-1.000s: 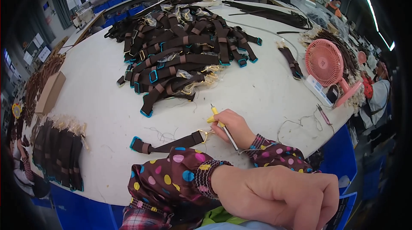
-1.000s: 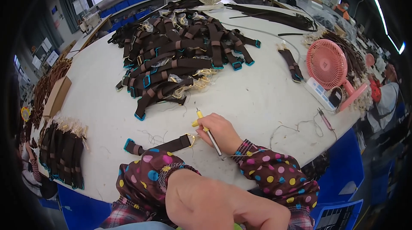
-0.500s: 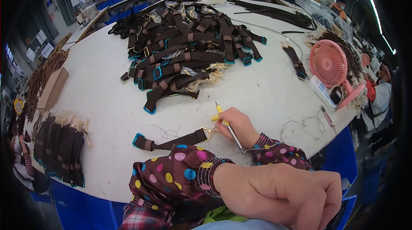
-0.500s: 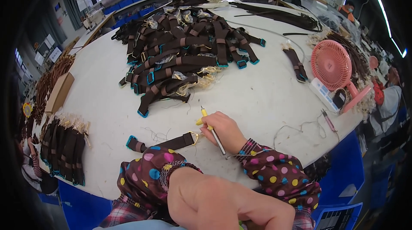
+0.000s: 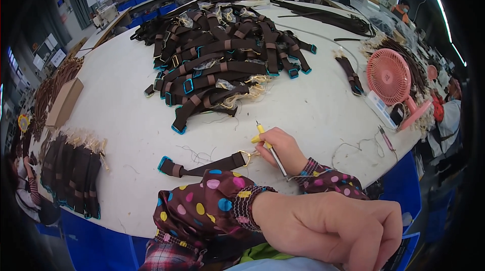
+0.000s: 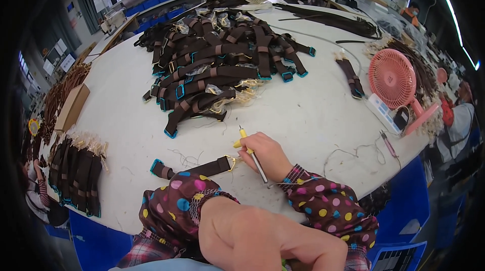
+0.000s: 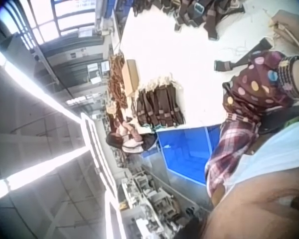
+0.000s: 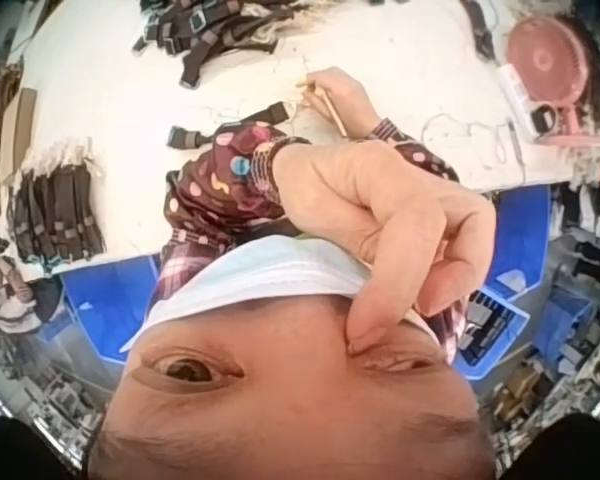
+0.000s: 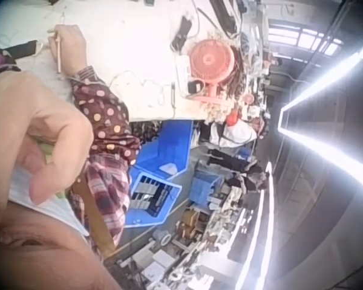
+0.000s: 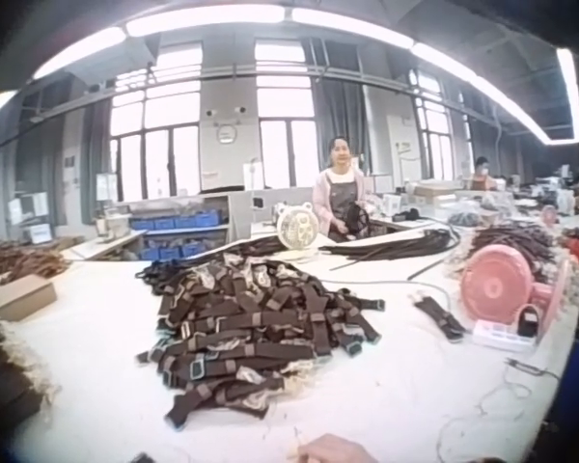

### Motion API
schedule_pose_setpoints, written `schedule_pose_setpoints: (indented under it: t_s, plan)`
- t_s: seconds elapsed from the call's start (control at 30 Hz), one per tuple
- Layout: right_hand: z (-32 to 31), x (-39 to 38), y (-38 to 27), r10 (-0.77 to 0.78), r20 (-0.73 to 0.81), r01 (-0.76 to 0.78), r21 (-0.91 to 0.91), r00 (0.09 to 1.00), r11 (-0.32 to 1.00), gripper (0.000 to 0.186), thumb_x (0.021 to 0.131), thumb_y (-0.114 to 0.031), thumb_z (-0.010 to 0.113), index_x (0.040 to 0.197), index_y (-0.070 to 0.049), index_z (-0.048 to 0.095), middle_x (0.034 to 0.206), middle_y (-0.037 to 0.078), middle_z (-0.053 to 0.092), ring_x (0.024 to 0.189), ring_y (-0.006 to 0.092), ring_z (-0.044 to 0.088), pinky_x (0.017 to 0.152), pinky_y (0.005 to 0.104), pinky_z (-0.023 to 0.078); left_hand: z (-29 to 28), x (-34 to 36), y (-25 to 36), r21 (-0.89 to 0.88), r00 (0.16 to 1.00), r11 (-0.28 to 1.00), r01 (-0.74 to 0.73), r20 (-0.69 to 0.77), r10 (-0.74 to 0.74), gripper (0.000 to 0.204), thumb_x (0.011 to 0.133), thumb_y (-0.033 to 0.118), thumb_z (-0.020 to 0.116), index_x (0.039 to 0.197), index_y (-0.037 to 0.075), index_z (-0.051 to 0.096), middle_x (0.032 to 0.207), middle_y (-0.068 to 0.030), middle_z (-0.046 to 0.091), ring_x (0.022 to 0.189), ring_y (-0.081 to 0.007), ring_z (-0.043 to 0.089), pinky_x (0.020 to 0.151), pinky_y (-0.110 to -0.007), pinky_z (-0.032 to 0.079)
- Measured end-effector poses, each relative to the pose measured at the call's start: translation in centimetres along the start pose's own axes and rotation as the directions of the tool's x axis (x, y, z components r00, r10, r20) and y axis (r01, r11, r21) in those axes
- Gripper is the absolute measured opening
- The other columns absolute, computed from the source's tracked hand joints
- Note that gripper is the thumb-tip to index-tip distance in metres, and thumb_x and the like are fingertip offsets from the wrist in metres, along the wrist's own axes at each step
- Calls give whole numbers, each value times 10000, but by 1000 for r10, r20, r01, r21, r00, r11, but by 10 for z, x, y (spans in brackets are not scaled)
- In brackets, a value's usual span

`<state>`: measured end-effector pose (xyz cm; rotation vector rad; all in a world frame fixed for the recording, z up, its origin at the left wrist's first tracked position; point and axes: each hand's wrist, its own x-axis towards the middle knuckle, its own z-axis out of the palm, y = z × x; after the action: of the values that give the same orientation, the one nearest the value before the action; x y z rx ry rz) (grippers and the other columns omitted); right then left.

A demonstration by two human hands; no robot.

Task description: Trimming excess threads and finishing the ends of leather bag straps using a small handheld tool.

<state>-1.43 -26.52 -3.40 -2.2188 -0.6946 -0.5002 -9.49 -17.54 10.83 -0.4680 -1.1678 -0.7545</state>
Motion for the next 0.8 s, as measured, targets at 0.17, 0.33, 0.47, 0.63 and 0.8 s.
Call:
schedule_pose_setpoints:
  t_s: [0.17, 0.33, 0.47, 0.63, 0.8]
  plan:
    - [-1, -2, 1, 17, 16, -17, -13, 1000, 1000, 147, 788, -60, 672, 903, -42, 582, 814, 86, 619, 795, 275, 584, 684, 350, 483, -3, 0, 6, 32, 987, 989, 148, 58, -149, 252, 971, 95, 507, 937, -9, 733, 1035, -109, 516, 947, -164, 474, 801, -222, 413]
    - [2, -3, -1, 13, 11, -13, -4, 1000, 1000, 135, 787, -57, 670, 891, -41, 585, 809, 88, 617, 789, 276, 582, 680, 351, 482, 25, 3, 17, -121, 965, 976, 183, -168, -202, 213, 948, 65, 534, 953, -13, 732, 1075, -119, 490, 942, -168, 487, 800, -221, 426]
    - [2, -2, -1, -5, 6, 5, 1, 1000, 1000, 140, 787, -55, 672, 896, -40, 585, 809, 86, 614, 790, 275, 584, 681, 347, 482, 13, -3, 12, -90, 976, 978, 190, -87, -198, 212, 944, 39, 526, 945, -6, 733, 1071, -121, 496, 948, -176, 483, 815, -228, 414]
    - [0, -2, 0, 3, 7, -4, 5, 1000, 1000, 153, 791, -60, 675, 909, -42, 580, 812, 82, 611, 792, 273, 584, 685, 346, 483, 9, 0, 5, -66, 991, 995, 70, -106, -76, 226, 957, 62, 514, 937, 4, 732, 1042, -117, 513, 959, -171, 467, 813, -223, 394]
    - [1, -1, -1, -6, 10, 6, 8, 1000, 1000, 154, 794, -63, 676, 911, -46, 577, 813, 82, 610, 792, 272, 584, 686, 348, 483, 2, -4, 4, -88, 994, 991, 98, -35, -101, 238, 968, 102, 512, 942, 7, 728, 1032, -116, 513, 966, -167, 459, 815, -225, 396]
